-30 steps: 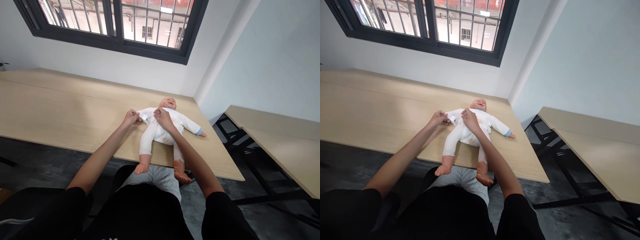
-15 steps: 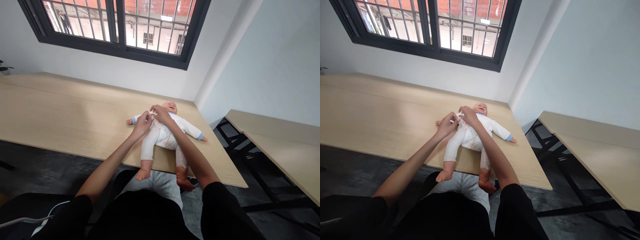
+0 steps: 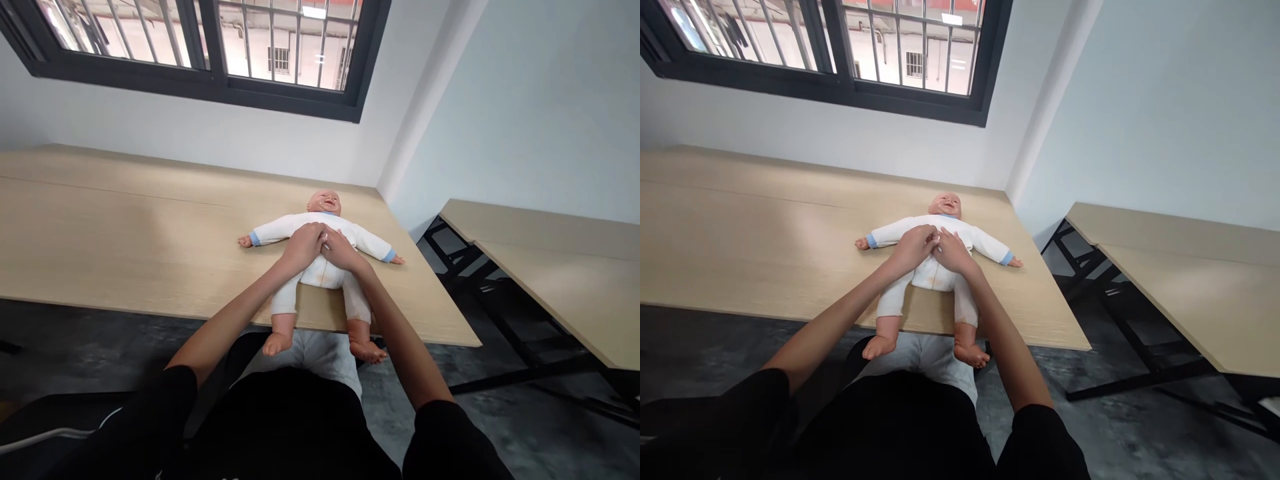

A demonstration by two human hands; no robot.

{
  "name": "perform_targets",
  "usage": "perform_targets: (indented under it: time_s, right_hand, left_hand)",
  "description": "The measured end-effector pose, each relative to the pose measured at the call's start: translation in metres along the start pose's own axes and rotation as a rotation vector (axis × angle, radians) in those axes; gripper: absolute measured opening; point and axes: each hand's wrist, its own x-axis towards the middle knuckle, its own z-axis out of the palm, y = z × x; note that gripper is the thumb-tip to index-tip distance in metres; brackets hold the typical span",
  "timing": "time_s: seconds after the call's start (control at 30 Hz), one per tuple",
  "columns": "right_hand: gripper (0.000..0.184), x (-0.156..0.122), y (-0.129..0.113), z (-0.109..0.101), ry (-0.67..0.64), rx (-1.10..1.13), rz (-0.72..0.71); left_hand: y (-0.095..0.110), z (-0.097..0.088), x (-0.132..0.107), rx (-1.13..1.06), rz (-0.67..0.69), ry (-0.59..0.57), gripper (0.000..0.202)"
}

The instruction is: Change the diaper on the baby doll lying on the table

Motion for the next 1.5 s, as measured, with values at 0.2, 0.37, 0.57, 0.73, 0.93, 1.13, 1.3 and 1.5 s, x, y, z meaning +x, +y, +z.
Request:
perform_targets:
  time_s: [0.2, 0.37, 0.57, 0.73, 0.93, 1.13, 1.3, 1.5]
  right_hand:
    - [0.045, -0.002, 0.01, -0.002, -0.016, 0.159, -0.014]
    - [0.044, -0.006, 0.012, -0.006, 0.105, 0.49, 0.01]
    - [0.046, -0.011, 0.005, -0.018, 0.272, 0.803, 0.139]
    - [0.041, -0.039, -0.005, -0.03, 0.433, 0.799, 0.099]
    - [0.023, -0.098, -0.012, -0.041, 0.52, 0.457, 0.137]
    - [0.014, -0.122, -0.025, -0.024, 0.311, 0.1, 0.2]
    - [0.009, -0.118, -0.036, -0.012, 0.278, -0.045, 0.248]
    - [0.004, -0.118, -0.028, -0.011, 0.356, 0.06, 0.238]
  left_hand:
    - [-0.01, 0.007, -0.003, 0.085, 0.068, -0.084, 0.017]
    - [-0.017, 0.007, -0.005, 0.09, 0.096, -0.15, 0.012]
    - [-0.005, 0.004, -0.031, 0.044, 0.066, -0.225, 0.016]
    - [0.031, -0.028, -0.048, -0.27, 0.142, -0.471, 0.033]
    - [0.028, -0.052, -0.059, -0.045, 0.098, 0.018, 0.012]
    - [0.008, -0.034, -0.078, 0.388, -0.098, -0.132, 0.017]
    - [-0.006, -0.023, -0.078, 0.261, -0.085, -0.105, 0.01]
    - [-0.035, -0.025, -0.073, -0.173, -0.097, -0.04, 0.011]
